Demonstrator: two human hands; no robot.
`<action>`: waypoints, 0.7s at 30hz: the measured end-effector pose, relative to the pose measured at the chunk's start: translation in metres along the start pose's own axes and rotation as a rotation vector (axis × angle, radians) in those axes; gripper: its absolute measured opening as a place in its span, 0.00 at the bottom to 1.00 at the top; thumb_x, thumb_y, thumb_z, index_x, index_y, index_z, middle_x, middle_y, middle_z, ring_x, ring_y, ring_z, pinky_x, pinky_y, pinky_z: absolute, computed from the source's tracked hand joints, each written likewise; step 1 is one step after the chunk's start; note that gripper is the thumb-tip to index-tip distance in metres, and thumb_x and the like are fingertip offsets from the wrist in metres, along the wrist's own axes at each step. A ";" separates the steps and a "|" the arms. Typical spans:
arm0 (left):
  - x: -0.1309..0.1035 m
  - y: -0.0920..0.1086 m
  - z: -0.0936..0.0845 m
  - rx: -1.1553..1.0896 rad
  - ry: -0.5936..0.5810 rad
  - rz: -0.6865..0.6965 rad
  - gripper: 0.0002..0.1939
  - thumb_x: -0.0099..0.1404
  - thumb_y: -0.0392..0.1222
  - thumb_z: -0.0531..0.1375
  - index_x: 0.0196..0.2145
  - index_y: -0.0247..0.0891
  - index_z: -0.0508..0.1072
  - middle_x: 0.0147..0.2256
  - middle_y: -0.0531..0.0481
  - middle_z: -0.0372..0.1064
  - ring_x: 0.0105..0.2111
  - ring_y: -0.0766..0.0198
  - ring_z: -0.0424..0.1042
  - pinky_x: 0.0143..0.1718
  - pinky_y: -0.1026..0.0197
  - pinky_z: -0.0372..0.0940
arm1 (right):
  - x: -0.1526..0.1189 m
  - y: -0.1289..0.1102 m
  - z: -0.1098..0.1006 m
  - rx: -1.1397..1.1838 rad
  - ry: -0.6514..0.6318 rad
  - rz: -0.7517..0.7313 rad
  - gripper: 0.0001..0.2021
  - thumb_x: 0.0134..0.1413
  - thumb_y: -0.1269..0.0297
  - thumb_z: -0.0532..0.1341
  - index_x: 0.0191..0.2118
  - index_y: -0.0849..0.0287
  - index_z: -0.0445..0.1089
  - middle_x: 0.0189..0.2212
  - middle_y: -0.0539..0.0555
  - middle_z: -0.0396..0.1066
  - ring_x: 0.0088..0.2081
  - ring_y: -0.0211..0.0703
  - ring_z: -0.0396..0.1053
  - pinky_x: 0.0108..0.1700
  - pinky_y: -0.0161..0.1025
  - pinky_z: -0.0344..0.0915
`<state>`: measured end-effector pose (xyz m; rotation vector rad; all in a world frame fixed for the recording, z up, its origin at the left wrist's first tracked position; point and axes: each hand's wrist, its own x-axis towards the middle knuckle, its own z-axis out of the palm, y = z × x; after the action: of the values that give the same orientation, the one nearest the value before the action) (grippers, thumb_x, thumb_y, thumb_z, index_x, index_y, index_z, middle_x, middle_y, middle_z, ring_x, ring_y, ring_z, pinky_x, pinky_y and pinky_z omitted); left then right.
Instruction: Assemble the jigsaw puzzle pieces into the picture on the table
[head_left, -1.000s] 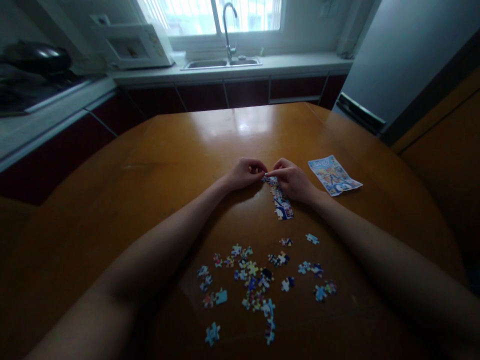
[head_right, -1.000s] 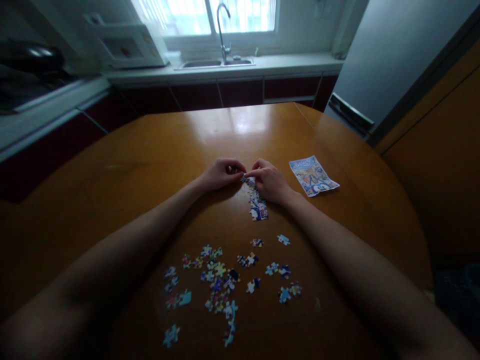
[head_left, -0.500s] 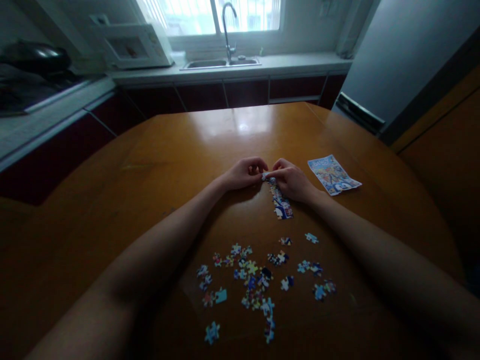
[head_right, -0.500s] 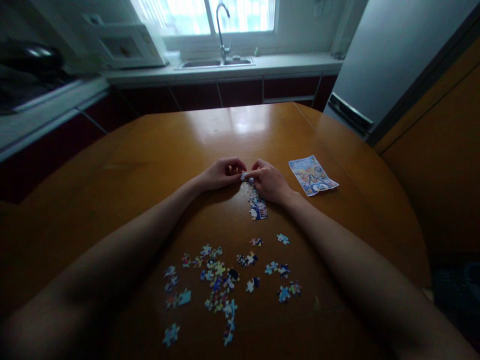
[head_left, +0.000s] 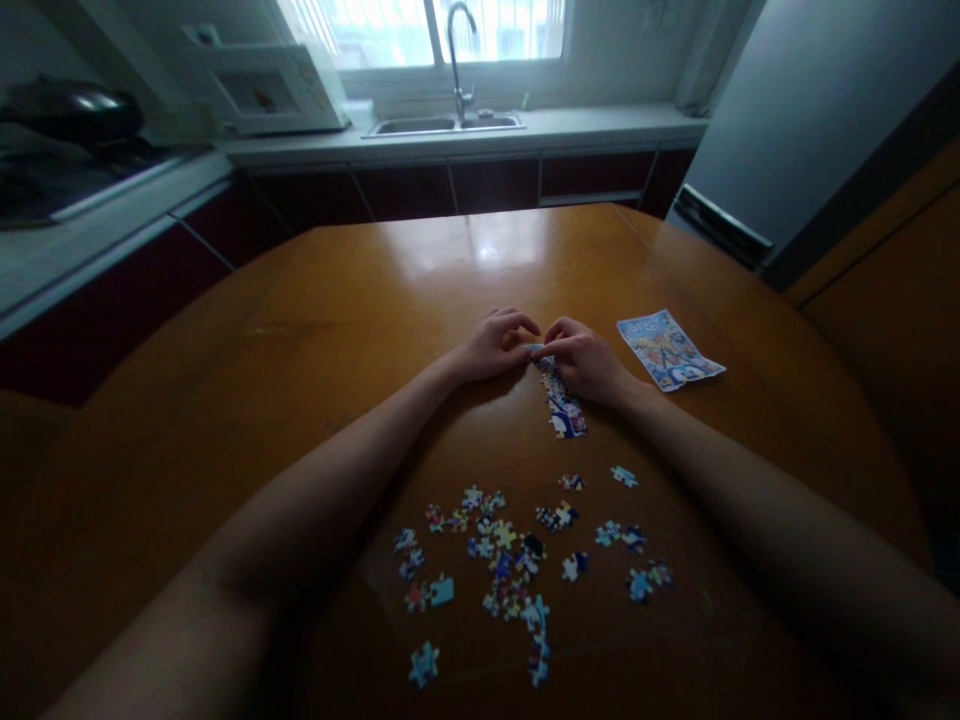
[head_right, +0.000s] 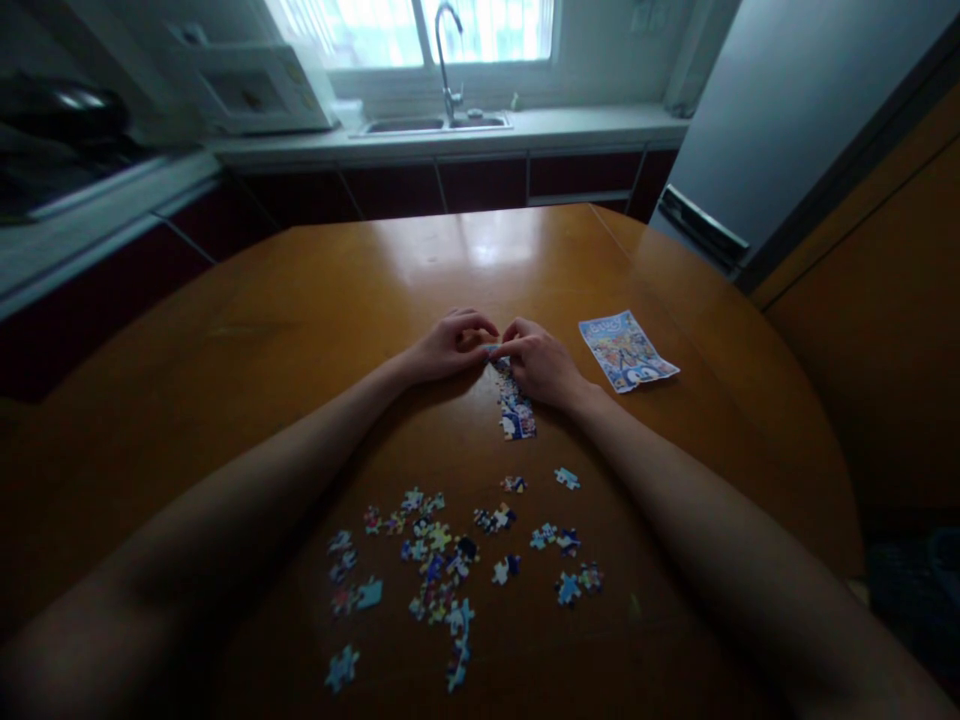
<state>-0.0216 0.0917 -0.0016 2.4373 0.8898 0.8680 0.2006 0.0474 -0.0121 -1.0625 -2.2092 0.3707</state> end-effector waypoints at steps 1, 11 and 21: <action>0.000 0.000 0.000 0.011 -0.006 0.006 0.11 0.64 0.43 0.65 0.44 0.38 0.78 0.41 0.46 0.75 0.44 0.58 0.71 0.50 0.55 0.65 | 0.000 0.000 0.000 0.002 0.001 0.004 0.19 0.58 0.79 0.60 0.42 0.49 0.84 0.42 0.56 0.73 0.43 0.47 0.71 0.49 0.46 0.69; 0.003 -0.004 0.006 -0.210 0.071 -0.201 0.11 0.64 0.34 0.59 0.44 0.32 0.77 0.39 0.44 0.78 0.36 0.65 0.73 0.40 0.61 0.67 | 0.001 0.000 -0.002 0.036 0.081 0.091 0.18 0.55 0.80 0.59 0.39 0.53 0.84 0.40 0.57 0.73 0.42 0.47 0.72 0.47 0.46 0.70; 0.003 -0.003 0.007 -0.122 0.019 -0.085 0.08 0.62 0.36 0.64 0.39 0.33 0.79 0.30 0.50 0.73 0.29 0.69 0.66 0.32 0.66 0.62 | 0.001 -0.002 -0.001 0.003 -0.004 0.069 0.20 0.54 0.81 0.60 0.39 0.50 0.84 0.42 0.56 0.73 0.45 0.48 0.71 0.50 0.47 0.68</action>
<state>-0.0165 0.0952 -0.0068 2.2742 0.9126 0.8895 0.1990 0.0471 -0.0096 -1.1392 -2.1785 0.4062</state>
